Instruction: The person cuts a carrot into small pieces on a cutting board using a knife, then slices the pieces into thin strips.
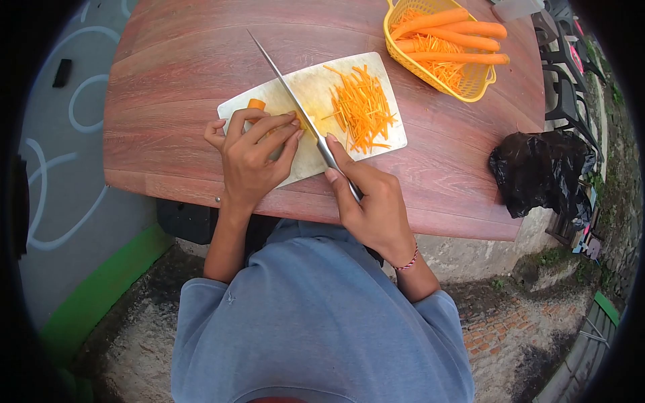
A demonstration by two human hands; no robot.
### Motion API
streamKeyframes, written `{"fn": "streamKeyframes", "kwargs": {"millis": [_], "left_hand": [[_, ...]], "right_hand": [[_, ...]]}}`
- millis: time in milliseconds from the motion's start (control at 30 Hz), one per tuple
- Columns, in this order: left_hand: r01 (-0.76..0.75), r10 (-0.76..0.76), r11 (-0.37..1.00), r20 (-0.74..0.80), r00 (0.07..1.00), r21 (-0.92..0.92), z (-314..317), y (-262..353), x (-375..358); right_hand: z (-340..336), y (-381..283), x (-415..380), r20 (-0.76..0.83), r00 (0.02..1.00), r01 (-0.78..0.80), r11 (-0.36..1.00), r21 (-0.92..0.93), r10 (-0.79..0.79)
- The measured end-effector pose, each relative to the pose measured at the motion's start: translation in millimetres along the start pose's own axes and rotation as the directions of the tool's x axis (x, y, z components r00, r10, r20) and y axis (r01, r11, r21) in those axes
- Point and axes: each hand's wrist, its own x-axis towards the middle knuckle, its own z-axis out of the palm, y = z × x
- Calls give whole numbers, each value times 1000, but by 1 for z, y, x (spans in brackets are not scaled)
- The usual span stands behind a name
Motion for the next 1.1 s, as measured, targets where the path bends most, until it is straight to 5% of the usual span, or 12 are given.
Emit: {"fn": "streamKeyframes", "kwargs": {"millis": [733,1100], "left_hand": [[9,-9,1000,9,1000,-5,-2,0,2],[7,-7,1000,-2,1000,-3,-1,0,1]], "right_hand": [[19,-16,-20,-6,995,97,963,-250,-101],[36,-2,25,-93,965,228,959,-167,-245]]}}
